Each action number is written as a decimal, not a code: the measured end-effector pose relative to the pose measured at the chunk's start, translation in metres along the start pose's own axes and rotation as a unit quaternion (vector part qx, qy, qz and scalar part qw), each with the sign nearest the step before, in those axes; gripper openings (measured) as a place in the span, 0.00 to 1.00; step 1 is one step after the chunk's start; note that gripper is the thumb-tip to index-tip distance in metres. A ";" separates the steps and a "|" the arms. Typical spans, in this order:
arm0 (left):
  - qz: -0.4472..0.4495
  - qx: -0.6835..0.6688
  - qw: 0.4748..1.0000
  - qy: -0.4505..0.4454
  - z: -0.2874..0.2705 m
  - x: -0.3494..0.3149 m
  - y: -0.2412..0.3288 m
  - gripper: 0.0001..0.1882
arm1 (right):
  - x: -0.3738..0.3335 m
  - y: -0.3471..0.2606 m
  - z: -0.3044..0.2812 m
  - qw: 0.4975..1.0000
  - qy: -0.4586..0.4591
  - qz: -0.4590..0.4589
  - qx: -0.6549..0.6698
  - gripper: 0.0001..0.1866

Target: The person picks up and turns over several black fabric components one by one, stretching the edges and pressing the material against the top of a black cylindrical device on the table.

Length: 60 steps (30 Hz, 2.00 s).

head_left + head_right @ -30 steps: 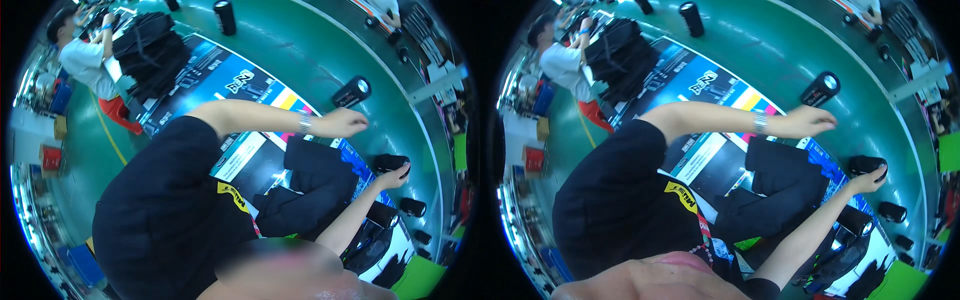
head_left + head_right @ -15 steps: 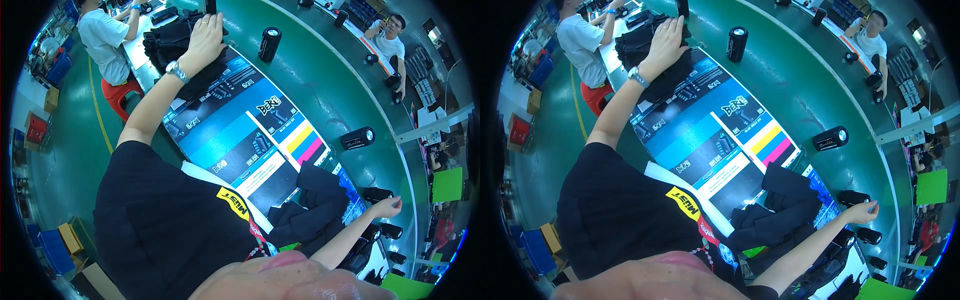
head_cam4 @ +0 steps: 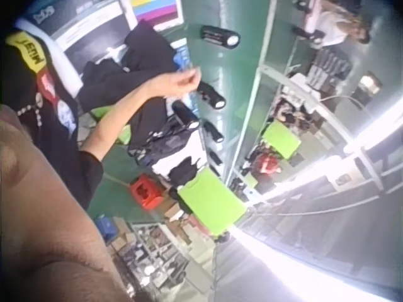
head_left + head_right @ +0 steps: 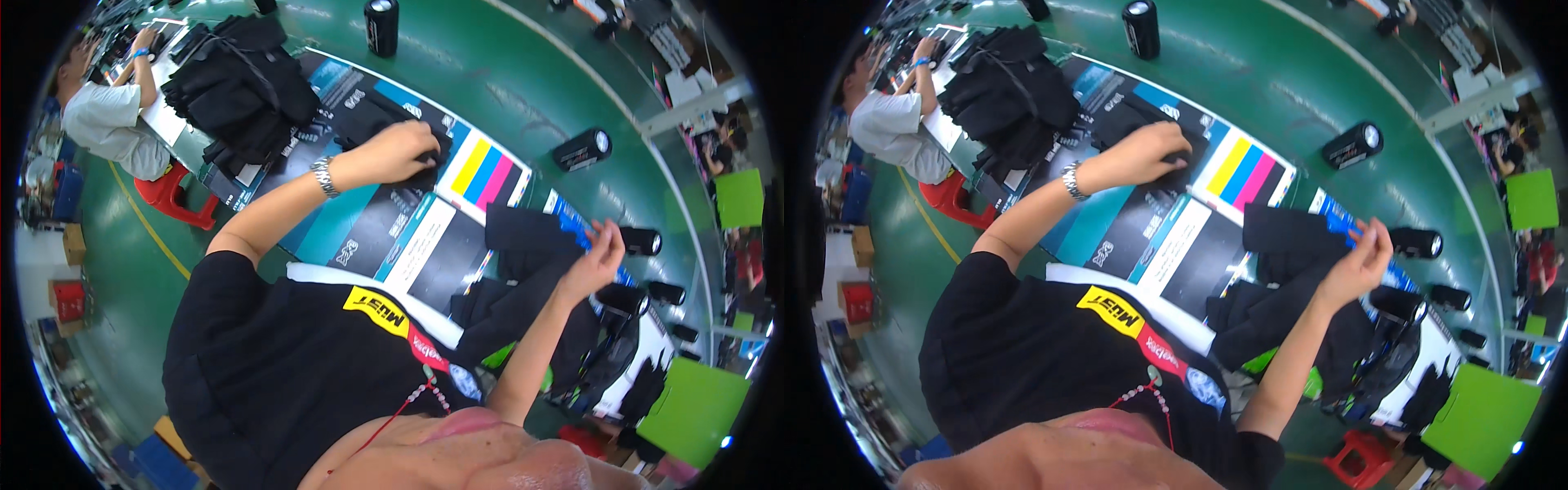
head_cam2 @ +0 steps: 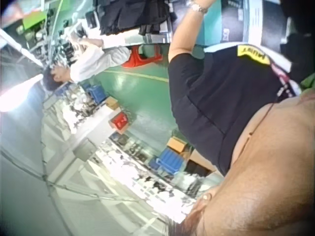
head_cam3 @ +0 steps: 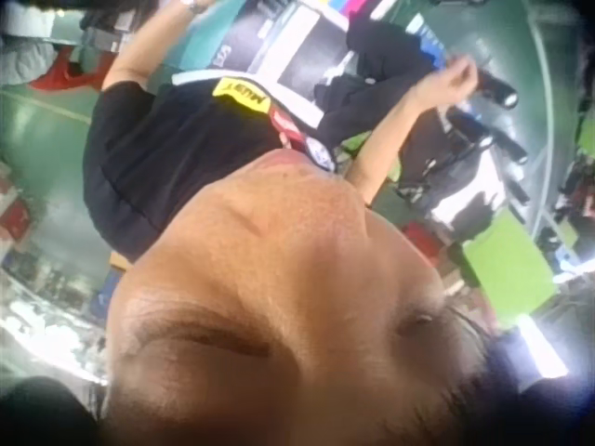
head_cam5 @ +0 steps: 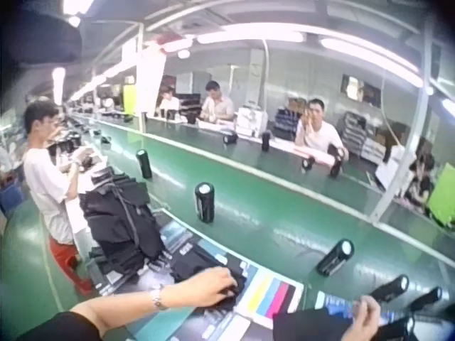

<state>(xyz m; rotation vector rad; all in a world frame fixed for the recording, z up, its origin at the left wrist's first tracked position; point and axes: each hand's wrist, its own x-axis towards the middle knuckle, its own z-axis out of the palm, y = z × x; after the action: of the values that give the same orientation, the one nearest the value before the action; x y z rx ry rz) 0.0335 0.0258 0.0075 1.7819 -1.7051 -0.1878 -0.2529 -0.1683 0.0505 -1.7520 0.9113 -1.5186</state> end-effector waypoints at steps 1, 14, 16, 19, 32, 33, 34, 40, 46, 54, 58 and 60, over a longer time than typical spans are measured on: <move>0.000 -0.007 1.000 -0.006 0.012 0.000 0.012 0.10 | -0.005 -0.001 0.003 1.000 -0.021 0.006 0.010 0.09; -0.078 -0.017 0.991 0.103 -0.015 0.004 0.015 0.12 | -0.029 -0.014 0.003 0.986 -0.066 0.087 0.127 0.06; -0.112 -0.130 0.962 0.214 -0.025 0.013 0.007 0.13 | -0.033 -0.020 0.014 0.982 -0.092 0.089 0.140 0.06; -0.173 -0.198 0.944 0.198 -0.040 0.037 0.028 0.17 | -0.037 -0.035 0.031 0.962 -0.157 0.117 0.191 0.07; -0.226 -0.580 0.768 0.153 -0.038 0.052 0.020 0.12 | -0.032 -0.037 0.098 0.746 -0.254 0.320 0.525 0.13; -0.241 -0.527 0.798 0.164 -0.042 0.051 0.019 0.16 | -0.027 -0.036 0.093 0.730 -0.230 0.350 0.540 0.14; -0.240 -0.527 0.799 0.163 -0.043 0.050 0.019 0.16 | -0.024 -0.035 0.091 0.712 -0.206 0.379 0.554 0.14; -0.208 -0.611 0.756 0.110 -0.045 0.049 0.026 0.29 | -0.017 -0.018 0.073 0.625 -0.267 0.394 0.619 0.16; -0.051 -0.642 0.760 -0.088 -0.052 0.078 0.107 0.36 | -0.011 -0.039 0.065 0.775 -0.275 0.341 0.456 0.08; 0.200 -0.110 0.966 0.119 0.010 0.134 0.122 0.19 | -0.018 -0.048 0.034 0.792 -0.271 0.350 0.420 0.19; 0.077 -0.350 0.926 0.122 0.044 0.141 0.144 0.21 | -0.014 -0.045 0.016 0.826 -0.250 0.301 0.406 0.17; 0.133 -0.321 0.916 0.200 0.055 0.150 0.148 0.23 | -0.009 -0.038 0.005 0.820 -0.255 0.321 0.399 0.13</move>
<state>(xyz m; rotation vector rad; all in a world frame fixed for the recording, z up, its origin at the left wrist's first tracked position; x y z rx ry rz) -0.0983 -0.1242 0.0946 1.0091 -1.3550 -0.2154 -0.2454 -0.1395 0.0763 -0.9766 0.3994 -0.7277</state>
